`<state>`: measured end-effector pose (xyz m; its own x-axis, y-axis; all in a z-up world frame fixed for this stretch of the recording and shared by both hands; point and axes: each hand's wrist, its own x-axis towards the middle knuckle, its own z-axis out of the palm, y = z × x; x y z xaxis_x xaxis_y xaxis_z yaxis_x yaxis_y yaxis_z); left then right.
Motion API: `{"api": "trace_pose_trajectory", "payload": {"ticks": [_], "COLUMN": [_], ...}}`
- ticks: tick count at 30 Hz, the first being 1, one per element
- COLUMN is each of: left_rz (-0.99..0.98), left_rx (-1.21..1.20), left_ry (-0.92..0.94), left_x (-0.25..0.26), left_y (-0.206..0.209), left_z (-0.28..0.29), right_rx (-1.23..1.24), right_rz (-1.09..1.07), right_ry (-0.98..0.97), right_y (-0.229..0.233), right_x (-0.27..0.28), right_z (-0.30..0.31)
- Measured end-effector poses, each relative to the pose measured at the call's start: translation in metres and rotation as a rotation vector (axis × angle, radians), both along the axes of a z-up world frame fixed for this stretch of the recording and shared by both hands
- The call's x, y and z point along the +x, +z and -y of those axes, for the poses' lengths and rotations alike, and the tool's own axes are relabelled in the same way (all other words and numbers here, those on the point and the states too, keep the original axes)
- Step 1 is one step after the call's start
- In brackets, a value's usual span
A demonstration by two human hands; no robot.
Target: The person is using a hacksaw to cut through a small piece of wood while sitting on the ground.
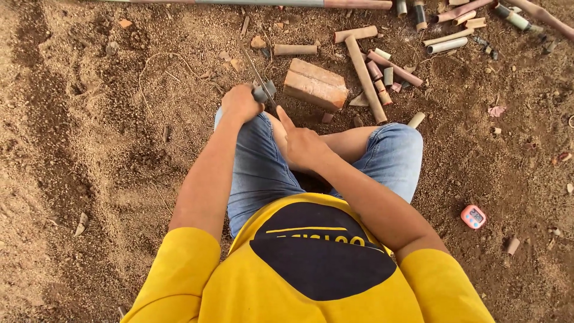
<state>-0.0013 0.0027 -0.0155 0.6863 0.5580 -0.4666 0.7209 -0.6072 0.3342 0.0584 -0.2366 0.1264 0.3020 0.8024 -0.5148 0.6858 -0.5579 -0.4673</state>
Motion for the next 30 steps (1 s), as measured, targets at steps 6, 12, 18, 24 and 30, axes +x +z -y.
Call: {"api": "trace_pose_trajectory", "payload": {"ticks": [6,12,18,24,30], "left_rz": [0.018,0.019,-0.006,-0.009,0.025], "left_rx": [0.017,0.072,0.014,-0.041,-0.018], "left_ry": [0.027,-0.009,0.022,0.063,0.107], "left_x": [0.004,0.007,0.003,0.004,0.006], "left_y": [0.004,-0.006,-0.003,0.009,0.001], "left_z": [0.002,0.007,0.002,0.002,0.004], "right_rx": [-0.016,0.024,0.034,-0.015,0.026], "right_rz": [0.056,0.043,-0.043,0.089,-0.009], "right_ry": [0.090,0.104,0.008,0.108,0.075], "right_y": [-0.008,-0.029,-0.022,-0.027,-0.022], "right_x": [-0.009,0.001,0.007,-0.007,-0.005], "right_z": [0.054,0.040,0.005,0.056,0.059]}}
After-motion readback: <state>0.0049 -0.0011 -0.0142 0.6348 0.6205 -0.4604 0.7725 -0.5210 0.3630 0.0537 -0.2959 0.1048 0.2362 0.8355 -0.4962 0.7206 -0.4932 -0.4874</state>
